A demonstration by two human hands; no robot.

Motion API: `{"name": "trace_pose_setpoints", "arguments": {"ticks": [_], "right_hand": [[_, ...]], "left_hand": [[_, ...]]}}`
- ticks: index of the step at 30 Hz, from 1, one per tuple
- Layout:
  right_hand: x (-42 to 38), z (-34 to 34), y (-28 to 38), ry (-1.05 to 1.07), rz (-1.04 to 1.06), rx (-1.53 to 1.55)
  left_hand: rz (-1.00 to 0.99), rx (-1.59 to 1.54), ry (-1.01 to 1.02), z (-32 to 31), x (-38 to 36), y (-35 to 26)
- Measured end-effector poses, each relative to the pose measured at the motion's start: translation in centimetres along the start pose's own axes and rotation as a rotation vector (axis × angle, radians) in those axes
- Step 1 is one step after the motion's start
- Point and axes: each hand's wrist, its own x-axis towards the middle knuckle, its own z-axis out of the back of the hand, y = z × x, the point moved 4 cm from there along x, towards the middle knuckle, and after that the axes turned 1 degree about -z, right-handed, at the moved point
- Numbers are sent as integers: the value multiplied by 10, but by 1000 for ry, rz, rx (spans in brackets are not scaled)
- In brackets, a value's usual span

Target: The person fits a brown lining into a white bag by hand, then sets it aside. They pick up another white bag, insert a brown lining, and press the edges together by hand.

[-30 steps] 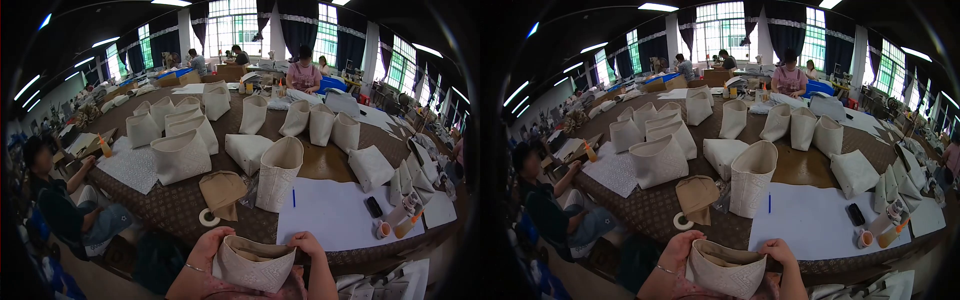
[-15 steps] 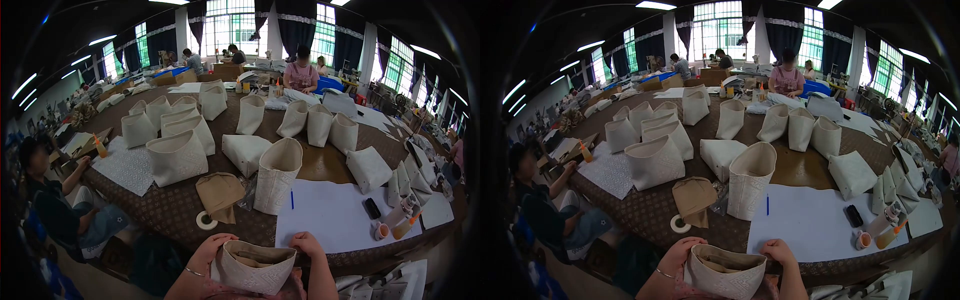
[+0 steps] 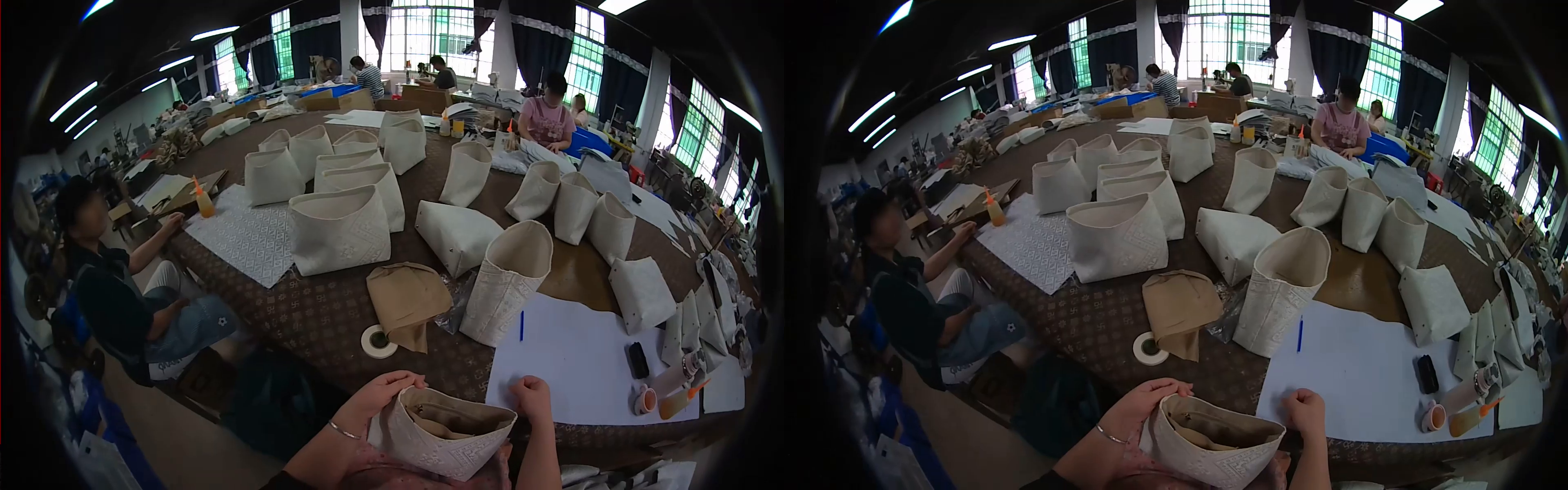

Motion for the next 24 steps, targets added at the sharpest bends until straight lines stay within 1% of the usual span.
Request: {"name": "trace_pose_setpoints", "arguments": {"ticks": [1,3,4,6,7,9,12,15,19,21,24], "right_hand": [[-1,-2,2,6,-1,-5],[-5,-1,7,-48,-7,29],[-2,-2,-1,-49,-9,23],[9,1,-19,-226,126,-69],[11,-1,-27,-226,127,-74],[-1,-3,-15,-473,446,-328],[-11,-7,-5,-495,499,-369],[-14,-8,0,-530,547,-382],[-15,-9,1,-541,554,-396],[-16,-9,2,-541,577,-392],[-18,-10,2,-532,542,-390]], "left_hand": [[-1,-4,-6,0,1,0],[-10,1,8,-1,4,1],[-10,-5,9,-2,6,1],[-28,-16,23,-5,8,0],[-30,-21,24,-4,9,0],[8,-46,5,-4,9,3],[-38,-41,11,-6,7,1],[-21,-32,4,-7,5,-2],[-13,-39,27,-4,6,-4],[8,-92,2,0,5,-2],[12,-137,15,3,7,1]]}}
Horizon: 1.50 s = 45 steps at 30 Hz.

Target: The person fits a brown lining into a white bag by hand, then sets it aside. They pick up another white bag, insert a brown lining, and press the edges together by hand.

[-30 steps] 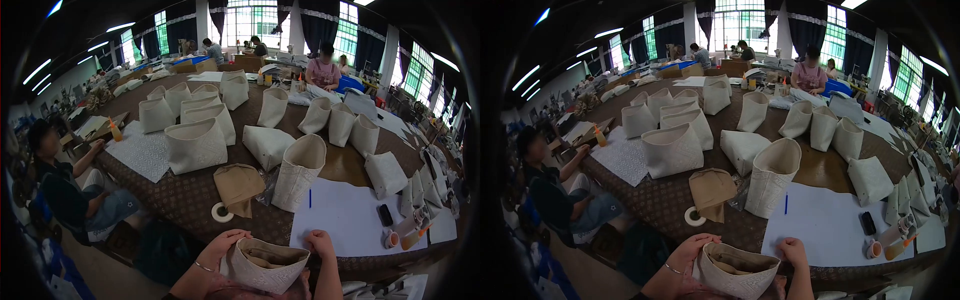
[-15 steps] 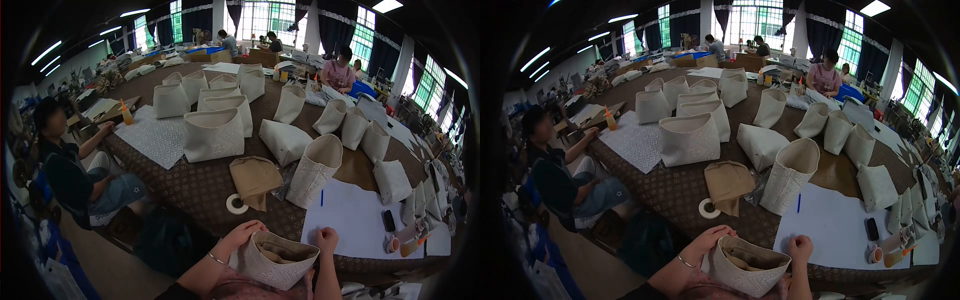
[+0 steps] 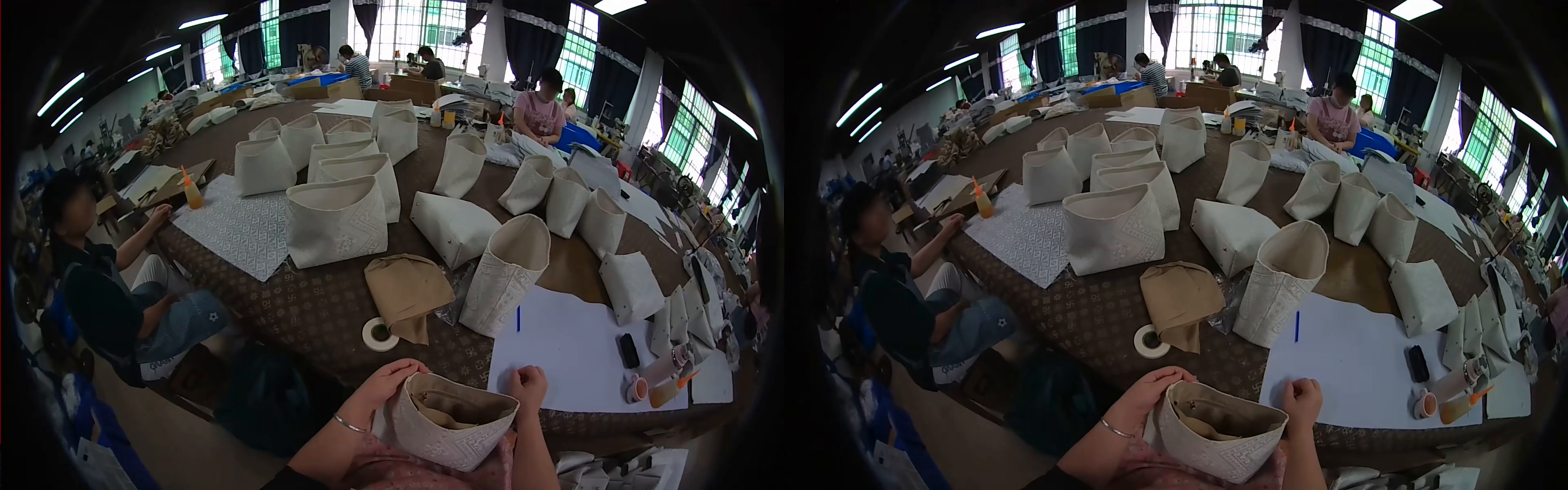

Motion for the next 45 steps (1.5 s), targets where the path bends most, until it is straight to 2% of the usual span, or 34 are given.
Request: {"name": "trace_pose_setpoints", "arguments": {"ticks": [4,7,9,13,15,16,18,22,24,28,31,33,35,37,39,40,41,42,43,45], "right_hand": [[1,0,4,25,5,42],[0,2,10,41,-12,67],[0,3,14,56,-4,74],[0,7,19,63,-50,99],[-1,7,19,88,-31,96],[-2,7,18,85,-36,98],[-2,7,19,99,-35,118],[-2,7,21,87,-55,134],[-3,7,19,84,-37,100],[-5,9,20,107,-15,101],[-8,10,21,102,17,95],[-9,11,23,91,50,120],[-10,11,22,91,65,116],[-11,11,23,91,76,117],[-13,11,25,79,79,156],[-14,12,27,80,77,162],[-17,13,28,98,39,171],[-19,12,30,116,3,178],[-23,12,34,116,2,181],[-43,7,44,124,-57,434]], "left_hand": [[23,50,-21,1,-3,1],[-43,86,22,-3,-7,-2],[-19,21,-17,-8,-11,-6],[80,90,-134,-23,-16,-21],[-227,240,171,-22,-11,-25],[-223,244,173,-22,-9,-24],[-327,242,368,-32,-10,-30],[-238,388,346,-38,-17,-32],[-199,336,161,-34,-23,-32],[-263,275,206,-23,-41,-36],[-283,207,154,-16,-66,-50],[-351,155,20,-12,-88,-71],[-398,93,-252,-1,-116,-91],[-390,-94,-531,-20,-140,-126],[-503,-197,-699,-17,-169,-149],[-505,-190,-701,2,-185,-154],[-625,-251,-577,25,-206,-158],[-741,-312,-447,23,-211,-167],[-741,-309,-447,22,-214,-168],[-856,-391,-596,11,-226,-169]]}}
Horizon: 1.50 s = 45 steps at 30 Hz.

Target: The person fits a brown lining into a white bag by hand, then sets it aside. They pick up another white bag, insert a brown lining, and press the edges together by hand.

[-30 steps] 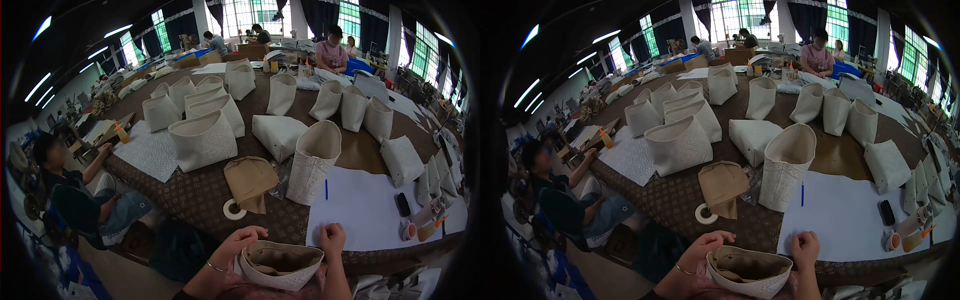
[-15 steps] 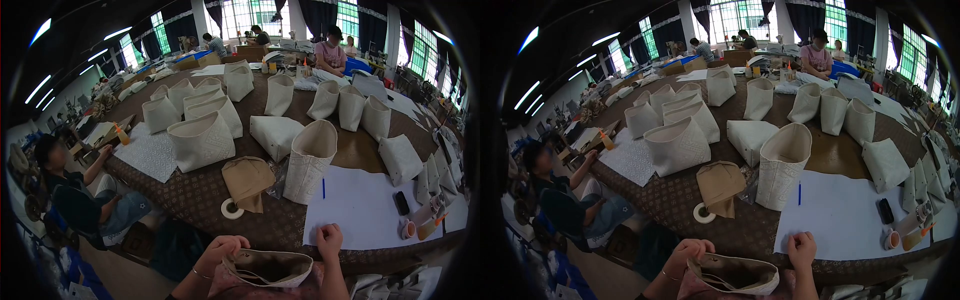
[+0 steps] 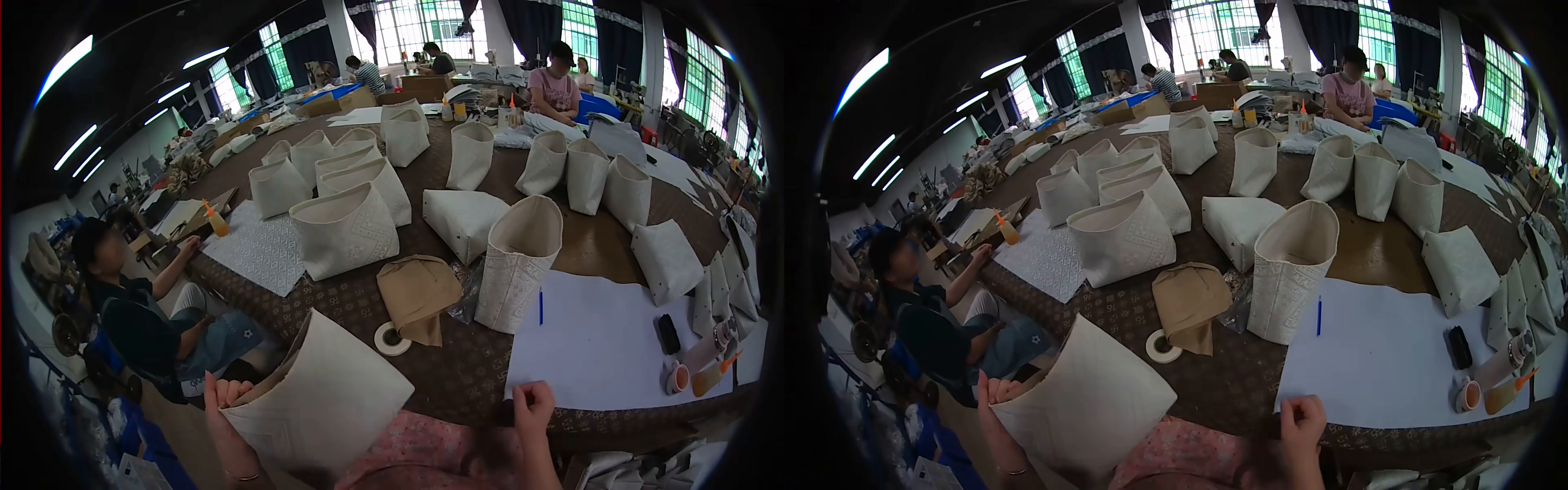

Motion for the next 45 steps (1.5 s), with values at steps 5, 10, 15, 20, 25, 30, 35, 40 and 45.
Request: {"name": "trace_pose_setpoints", "arguments": {"ticks": [5,10,15,20,25,30,35,40,45], "right_hand": [[-80,-66,37,683,-234,577],[-120,-96,24,702,-179,639],[-90,-64,32,650,-406,849],[-83,-32,8,688,-745,1570],[-95,-5,-19,538,-1003,1884],[-96,1,-46,418,-1233,1799],[-74,21,-6,738,-817,1022],[-85,21,11,794,-811,773],[-71,-1,27,831,-845,125]], "left_hand": [[-66,246,196,-61,-44,68],[775,327,522,-88,-96,145],[607,657,884,-116,-84,160],[371,586,485,-21,-16,183],[292,828,306,9,13,205],[506,712,375,4,7,257],[676,485,319,6,-9,234],[627,828,527,28,-34,201],[962,186,17,37,-64,226]]}}
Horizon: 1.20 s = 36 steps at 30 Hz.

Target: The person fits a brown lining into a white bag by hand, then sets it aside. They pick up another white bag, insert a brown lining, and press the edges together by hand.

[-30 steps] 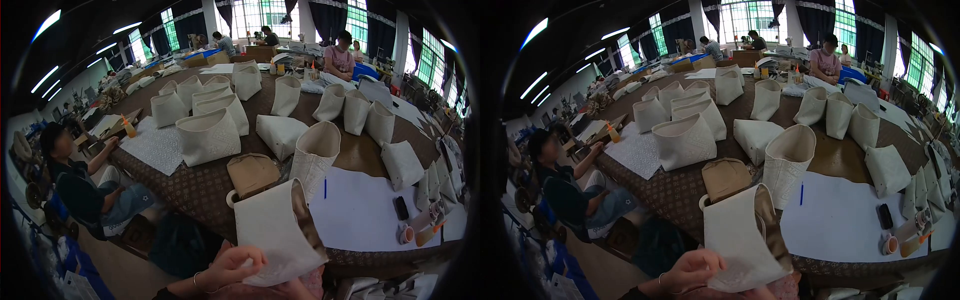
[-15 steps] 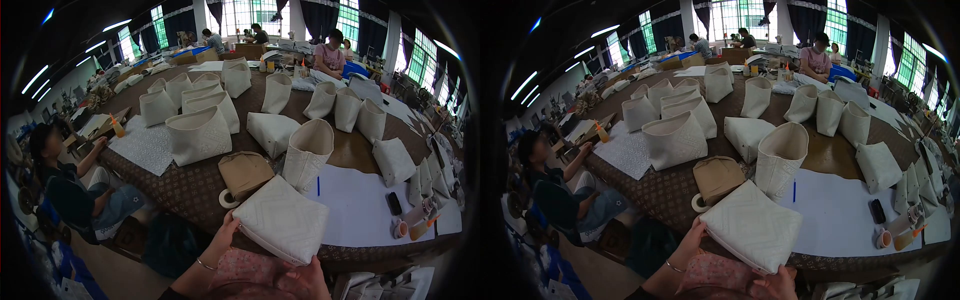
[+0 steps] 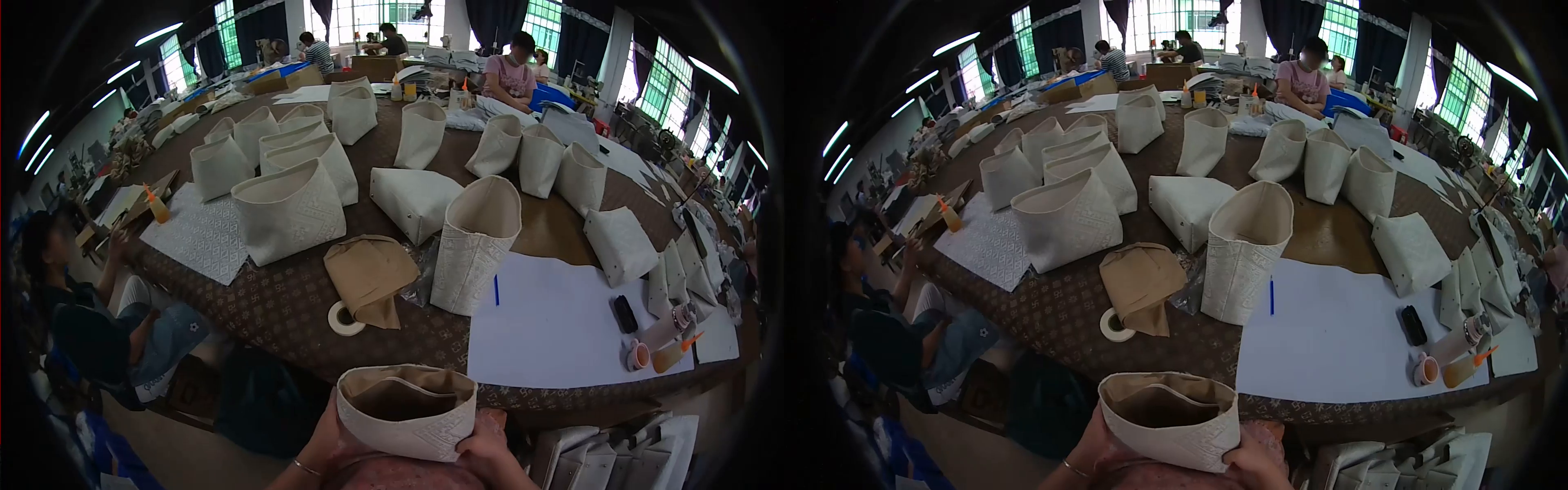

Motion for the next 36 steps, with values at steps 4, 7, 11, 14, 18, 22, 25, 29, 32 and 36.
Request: {"name": "trace_pose_setpoints", "arguments": {"ticks": [4,7,11,14,18,22,25,29,32,36], "right_hand": [[15,6,-37,80,88,304],[1,0,-34,119,116,652],[-12,-5,-20,8,229,568],[-9,-13,-23,44,218,1043],[5,-17,-26,-66,176,1060],[22,-20,-37,-175,138,1083],[35,-15,-49,-262,112,1099],[51,-13,-79,-134,224,1044],[49,-9,-89,-193,245,964],[90,25,-160,-423,381,580]], "left_hand": [[71,-243,112,-3,2,9],[80,-213,88,-5,5,7],[91,-116,77,2,13,12],[-33,307,17,41,19,9],[-232,877,-57,73,25,14],[-382,1309,-114,73,30,10],[-311,1422,-155,50,16,7],[-221,1572,-216,23,7,-3],[-195,1593,-187,8,6,-5],[103,1334,-282,69,37,12]]}}
